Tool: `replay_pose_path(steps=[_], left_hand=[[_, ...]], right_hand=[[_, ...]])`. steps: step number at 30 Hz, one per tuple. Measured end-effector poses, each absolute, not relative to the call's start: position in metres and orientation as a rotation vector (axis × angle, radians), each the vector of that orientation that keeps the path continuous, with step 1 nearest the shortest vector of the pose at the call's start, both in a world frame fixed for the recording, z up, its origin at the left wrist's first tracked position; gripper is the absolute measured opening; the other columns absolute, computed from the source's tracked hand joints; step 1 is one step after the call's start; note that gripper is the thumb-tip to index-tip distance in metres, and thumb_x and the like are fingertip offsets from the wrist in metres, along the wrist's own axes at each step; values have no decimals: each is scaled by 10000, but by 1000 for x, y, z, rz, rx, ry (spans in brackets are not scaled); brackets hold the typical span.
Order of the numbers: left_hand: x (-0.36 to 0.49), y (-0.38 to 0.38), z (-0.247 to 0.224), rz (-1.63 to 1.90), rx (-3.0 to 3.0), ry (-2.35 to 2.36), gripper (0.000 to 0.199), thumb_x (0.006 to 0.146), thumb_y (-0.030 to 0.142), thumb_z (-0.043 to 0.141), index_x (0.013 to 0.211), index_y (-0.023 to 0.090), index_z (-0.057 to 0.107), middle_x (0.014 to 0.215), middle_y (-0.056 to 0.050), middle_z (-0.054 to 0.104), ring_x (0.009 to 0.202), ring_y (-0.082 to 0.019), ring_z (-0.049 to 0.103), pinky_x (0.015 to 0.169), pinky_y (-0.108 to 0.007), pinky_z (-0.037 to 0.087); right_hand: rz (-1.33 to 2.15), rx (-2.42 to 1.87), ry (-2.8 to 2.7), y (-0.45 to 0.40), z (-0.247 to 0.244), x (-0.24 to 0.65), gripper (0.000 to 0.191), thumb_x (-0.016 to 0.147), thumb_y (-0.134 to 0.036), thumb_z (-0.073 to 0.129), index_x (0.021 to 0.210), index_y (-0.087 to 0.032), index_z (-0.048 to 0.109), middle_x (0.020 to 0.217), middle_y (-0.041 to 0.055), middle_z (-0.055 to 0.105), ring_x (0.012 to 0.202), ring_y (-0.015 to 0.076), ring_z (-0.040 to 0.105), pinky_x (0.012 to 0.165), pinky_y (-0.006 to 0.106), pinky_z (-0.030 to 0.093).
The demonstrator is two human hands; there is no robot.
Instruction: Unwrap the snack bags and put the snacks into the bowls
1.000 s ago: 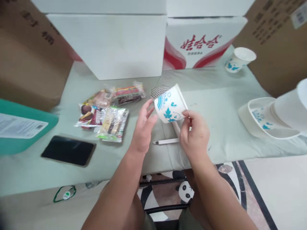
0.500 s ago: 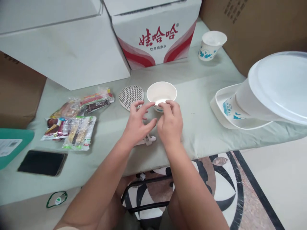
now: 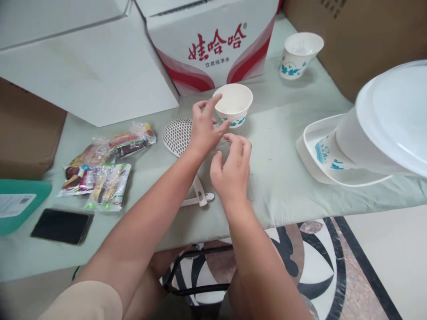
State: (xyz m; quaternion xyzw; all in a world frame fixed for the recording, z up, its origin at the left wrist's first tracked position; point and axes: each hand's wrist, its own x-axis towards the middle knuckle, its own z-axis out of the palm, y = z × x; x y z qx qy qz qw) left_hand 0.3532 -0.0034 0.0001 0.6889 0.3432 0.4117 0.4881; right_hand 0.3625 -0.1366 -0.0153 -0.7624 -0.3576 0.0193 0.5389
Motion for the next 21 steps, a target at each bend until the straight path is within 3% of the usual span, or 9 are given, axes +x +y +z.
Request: replay_pose_path(steps=[3, 6, 10, 13, 18, 21], left_hand=[[298, -20, 8, 1012, 1728, 843, 395, 735, 186, 861, 1102, 274, 745, 1196, -77, 646, 907, -197, 631, 853, -323, 518], [228, -37, 8, 991, 1786, 957, 270, 801, 237, 778, 1065, 254, 723, 1013, -46, 694, 788, -166, 627, 726, -275, 494], [147, -43, 6, 1087, 1911, 1253, 216, 830, 239, 714, 1045, 250, 704, 994, -43, 705, 978, -217, 660, 946, -353, 507], [102, -37, 5, 1100, 2003, 1603, 298, 770, 192, 747, 1059, 258, 712, 1115, -76, 697, 1191, -296, 606, 1168, -495, 399], [58, -30, 2, 666, 2080, 1761, 577, 721, 238, 818, 1282, 204, 685, 1431, -192, 553, 1402, -412, 516, 1222, -599, 370], [51, -33, 0, 477, 2128, 1776, 672, 730, 229, 821, 1376, 245, 635, 1546, -172, 460, 1449, -413, 489, 1226, -600, 389]], right_hand=[[72, -1796, -898, -136, -15, 356, 339, 877, -197, 508, 1213, -228, 529, 1248, 164, 592, 1076, 271, 663, 923, 486, 573], [149, -1770, -1018, -135, -17, 340, 298, 866, -211, 519, 1162, -218, 553, 1176, 139, 645, 973, 248, 687, 864, 449, 583], [236, -1807, -1266, -133, -23, 315, 290, 874, -225, 511, 1147, -207, 608, 1138, 144, 686, 1009, 282, 683, 884, 462, 567], [205, -2018, -1358, -129, -31, 302, 331, 853, -264, 559, 1156, -179, 662, 1124, 186, 687, 1042, 354, 654, 927, 538, 532], [174, -2240, -1448, -123, -43, 293, 419, 806, -297, 631, 1199, -165, 695, 1108, 197, 681, 1017, 384, 625, 907, 554, 515], [211, -2237, -1549, -121, -41, 287, 391, 823, -257, 588, 1190, -189, 705, 1115, 163, 674, 1034, 348, 632, 903, 495, 525]])
